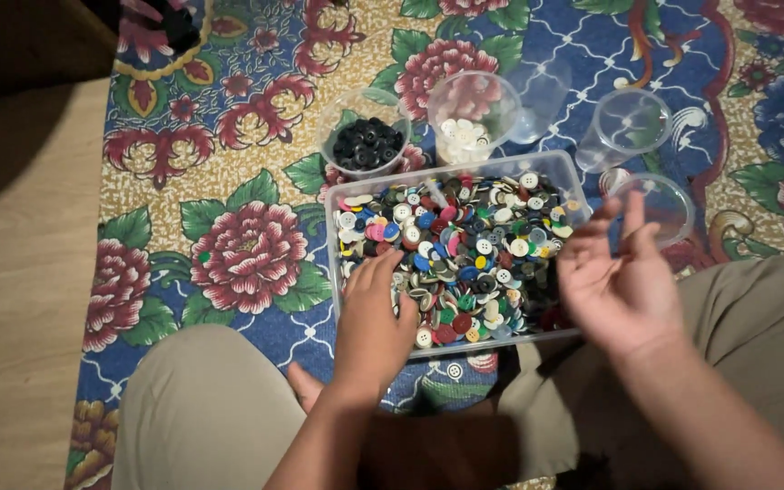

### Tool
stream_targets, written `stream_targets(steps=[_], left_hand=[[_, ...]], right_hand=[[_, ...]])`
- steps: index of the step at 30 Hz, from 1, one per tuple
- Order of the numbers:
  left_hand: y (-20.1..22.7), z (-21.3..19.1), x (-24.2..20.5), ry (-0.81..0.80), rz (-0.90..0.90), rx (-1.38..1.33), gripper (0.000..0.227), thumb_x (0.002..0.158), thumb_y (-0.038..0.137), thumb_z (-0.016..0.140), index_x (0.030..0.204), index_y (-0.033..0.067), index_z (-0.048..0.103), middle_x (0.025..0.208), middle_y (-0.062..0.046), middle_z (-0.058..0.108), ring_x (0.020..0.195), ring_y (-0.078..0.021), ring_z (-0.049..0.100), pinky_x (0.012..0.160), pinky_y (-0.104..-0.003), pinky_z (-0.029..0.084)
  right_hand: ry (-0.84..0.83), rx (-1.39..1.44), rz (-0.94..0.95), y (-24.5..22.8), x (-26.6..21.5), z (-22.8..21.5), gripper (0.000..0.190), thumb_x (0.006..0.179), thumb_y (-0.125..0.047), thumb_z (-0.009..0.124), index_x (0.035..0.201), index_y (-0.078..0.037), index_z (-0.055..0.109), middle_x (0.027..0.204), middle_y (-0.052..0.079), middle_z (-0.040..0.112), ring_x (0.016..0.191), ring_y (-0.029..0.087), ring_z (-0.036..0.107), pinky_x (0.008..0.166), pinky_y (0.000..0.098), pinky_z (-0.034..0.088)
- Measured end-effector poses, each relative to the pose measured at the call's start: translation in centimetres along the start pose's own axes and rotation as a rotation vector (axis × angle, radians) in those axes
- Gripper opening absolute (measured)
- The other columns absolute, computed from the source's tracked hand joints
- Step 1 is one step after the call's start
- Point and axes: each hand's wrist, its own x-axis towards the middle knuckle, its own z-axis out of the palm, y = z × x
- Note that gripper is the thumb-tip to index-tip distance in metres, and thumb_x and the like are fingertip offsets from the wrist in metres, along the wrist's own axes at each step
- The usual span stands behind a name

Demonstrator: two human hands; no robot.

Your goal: Sorting various colored buttons from a large mixed tray into smaller separate containers by color.

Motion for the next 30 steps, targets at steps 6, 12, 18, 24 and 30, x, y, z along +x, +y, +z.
stream_targets(steps=[6,12,18,24,30], left_hand=[[1.6,-1.5,0.6,-0.191,-0.169,0.002,0.054,0.092,0.007,0.052,0.146,0.0047,0.053,0.147,-0.019,0.055,0.142,-0.0406,0.044,0.117,-0.051,0.035],[0.7,-0.4,0.4,-0.158,-0.142,0.035,0.054,0.091,0.01,0.056,0.144,0.0052,0.055,0.144,-0.02,0.057,0.14,-0.042,0.046,0.117,-0.052,0.034],[7.1,-2.3,1.0,-0.179,-0.139,0.097,0.06,0.09,0.025,0.063,0.147,0.0088,0.051,0.155,-0.02,0.043,0.149,-0.0488,0.025,0.118,-0.066,0.018],[4.2,0.0,0.9,-0.393,0.033,0.304,0.063,0.085,0.038,0.075,0.144,0.0394,0.05,0.147,0.001,0.044,0.139,-0.0359,0.035,0.113,-0.063,0.022],[3.0,-0.6,4.1,-0.356,-0.05,0.397,0.02,0.092,0.03,0.072,0.11,0.0392,0.069,0.125,0.006,0.06,0.126,-0.0275,0.048,0.107,-0.053,0.034]], right_hand=[[0.323,-1.697,-0.424,4.6,-3.5,0.5,0.021,0.104,-0.038,0.067,0.115,-0.025,0.079,0.093,0.007,0.075,0.087,0.023,0.07,0.073,0.0354,0.052],[0.148,-2.296,-0.353,6.8,-2.0,-3.7,0.053,0.091,-0.048,0.073,0.14,-0.028,0.068,0.127,0.013,0.064,0.122,0.04,0.063,0.103,0.0487,0.048],[-0.176,-2.145,-0.415,9.4,-1.5,0.5,0.05,0.095,-0.018,0.066,0.145,-0.012,0.062,0.131,0.024,0.06,0.122,0.05,0.06,0.103,0.0575,0.049],[-0.1,-2.097,-0.398,4.7,-1.4,1.7,0.04,0.092,-0.011,0.069,0.127,-0.031,0.075,0.121,0.004,0.075,0.113,0.03,0.07,0.089,0.043,0.058],[-0.552,-2.383,-0.294,2.3,-0.3,-1.0,0.051,0.064,-0.03,0.094,0.113,-0.031,0.081,0.113,0.01,0.068,0.116,0.045,0.065,0.104,0.0546,0.05]])
